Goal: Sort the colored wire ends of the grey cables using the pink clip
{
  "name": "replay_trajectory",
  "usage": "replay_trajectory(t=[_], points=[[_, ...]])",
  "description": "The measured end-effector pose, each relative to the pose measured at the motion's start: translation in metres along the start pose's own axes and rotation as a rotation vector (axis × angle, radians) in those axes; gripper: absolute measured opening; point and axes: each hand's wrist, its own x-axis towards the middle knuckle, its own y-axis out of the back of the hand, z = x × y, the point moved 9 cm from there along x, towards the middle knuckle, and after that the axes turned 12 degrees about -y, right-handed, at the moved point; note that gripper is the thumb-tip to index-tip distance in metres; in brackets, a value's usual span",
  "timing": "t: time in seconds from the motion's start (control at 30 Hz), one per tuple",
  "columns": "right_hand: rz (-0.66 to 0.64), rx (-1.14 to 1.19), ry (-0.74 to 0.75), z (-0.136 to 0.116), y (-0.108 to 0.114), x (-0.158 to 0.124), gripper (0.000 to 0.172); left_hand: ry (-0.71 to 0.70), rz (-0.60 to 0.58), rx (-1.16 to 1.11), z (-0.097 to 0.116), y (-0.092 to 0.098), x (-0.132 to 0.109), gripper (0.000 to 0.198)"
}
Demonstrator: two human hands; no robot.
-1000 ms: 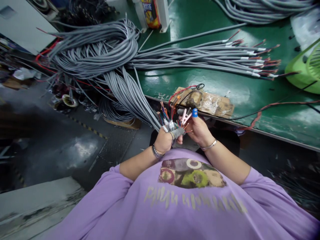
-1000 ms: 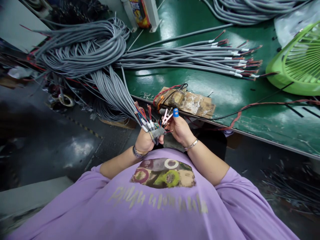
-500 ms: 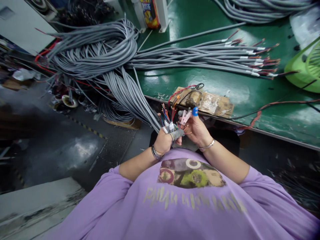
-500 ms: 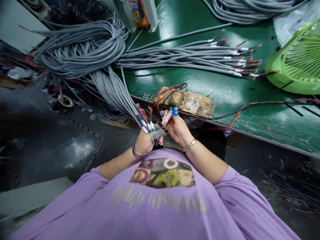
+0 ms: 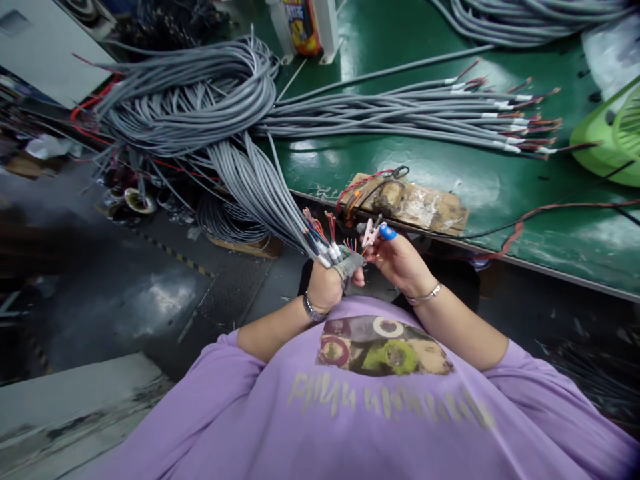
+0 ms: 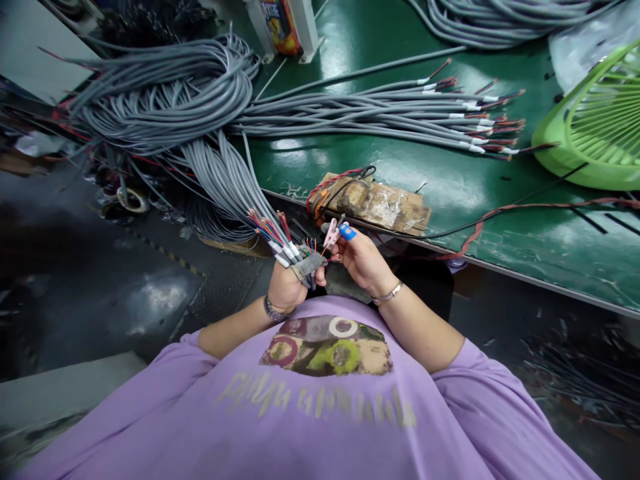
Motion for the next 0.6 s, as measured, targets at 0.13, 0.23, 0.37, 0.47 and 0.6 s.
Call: replay_trajectory(t=[0.13, 0.23, 0.37, 0.47, 0.6], points=[[-0.062, -0.016, -0.036, 0.005, -0.002, -0.002, 0.043, -0.007, -0.004, 0.017, 0.0, -0.003, 0.002, 0.037], [-0.157, -0.1, -0.102, 0.011, -0.009, -0.007, 0.039, -0.017, -0.003, 0.021, -0.003, -0.001, 0.002, 0.038], [-0.219, -0.227, -0.169, 0.018, -0.014, -0.011, 0.031, -0.048, -0.025, 0.063, -0.009, 0.004, 0.001, 0.036], [-0.125, -0.262, -0.15, 0.016, -0.004, -0.01, 0.029, -0.031, -0.089, 0.095, -0.012, 0.005, 0.0, 0.035], [-0.018, -0.259, -0.116, 0.014, 0.004, -0.011, 0.023, 0.012, -0.141, 0.115, -0.015, 0.003, -0.003, 0.036]])
